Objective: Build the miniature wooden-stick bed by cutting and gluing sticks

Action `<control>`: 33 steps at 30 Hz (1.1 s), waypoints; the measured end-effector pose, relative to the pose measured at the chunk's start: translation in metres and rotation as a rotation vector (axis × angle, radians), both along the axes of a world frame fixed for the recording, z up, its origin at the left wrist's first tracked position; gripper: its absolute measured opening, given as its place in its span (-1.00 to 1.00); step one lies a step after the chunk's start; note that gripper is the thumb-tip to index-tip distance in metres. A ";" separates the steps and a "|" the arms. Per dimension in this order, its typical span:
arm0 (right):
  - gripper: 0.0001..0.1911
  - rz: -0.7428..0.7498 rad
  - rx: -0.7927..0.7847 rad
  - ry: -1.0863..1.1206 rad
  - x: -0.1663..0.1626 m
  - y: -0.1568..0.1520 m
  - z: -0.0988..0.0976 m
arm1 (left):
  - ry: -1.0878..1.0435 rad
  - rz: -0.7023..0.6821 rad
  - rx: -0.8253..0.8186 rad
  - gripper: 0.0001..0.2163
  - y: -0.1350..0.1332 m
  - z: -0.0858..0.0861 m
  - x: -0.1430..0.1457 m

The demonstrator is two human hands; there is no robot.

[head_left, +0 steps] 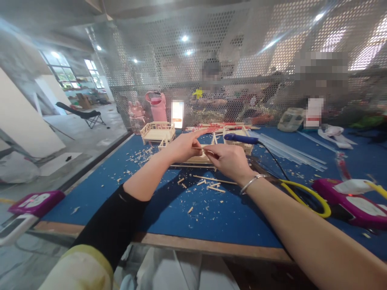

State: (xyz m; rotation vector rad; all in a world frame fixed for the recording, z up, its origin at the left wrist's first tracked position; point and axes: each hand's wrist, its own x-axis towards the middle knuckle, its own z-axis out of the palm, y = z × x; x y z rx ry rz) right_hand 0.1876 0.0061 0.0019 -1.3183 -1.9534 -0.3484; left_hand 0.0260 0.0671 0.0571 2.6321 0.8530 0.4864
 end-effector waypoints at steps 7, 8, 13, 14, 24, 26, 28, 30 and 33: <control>-0.70 -0.024 0.025 -0.102 -0.003 0.001 0.000 | -0.007 0.016 -0.003 -0.32 -0.001 0.001 0.000; -0.70 -0.029 0.034 -0.111 -0.003 0.001 0.000 | -0.009 0.014 -0.003 -0.32 0.000 0.001 0.000; -0.70 -0.053 0.072 -0.141 -0.003 0.004 -0.001 | -0.022 0.009 -0.002 -0.34 0.000 -0.001 -0.001; -0.71 -0.063 0.087 -0.143 -0.004 0.005 -0.001 | -0.021 0.013 -0.005 -0.34 0.000 -0.001 -0.001; -0.67 -0.115 0.185 -0.294 -0.001 0.007 0.002 | -0.031 -0.015 0.029 -0.37 0.002 -0.002 -0.001; -0.67 -0.126 0.215 -0.313 0.000 0.008 0.002 | -0.041 -0.009 0.033 -0.38 0.003 -0.003 -0.001; -0.66 -0.140 0.255 -0.319 0.000 0.008 0.002 | -0.056 0.000 0.032 -0.39 0.005 -0.005 -0.001; -0.70 -0.134 0.289 -0.306 -0.001 0.008 0.004 | -0.071 -0.009 0.039 -0.39 0.007 -0.007 -0.001; -0.80 -0.115 0.289 -0.256 -0.003 0.008 0.005 | -0.081 -0.039 0.055 -0.38 0.009 -0.009 -0.001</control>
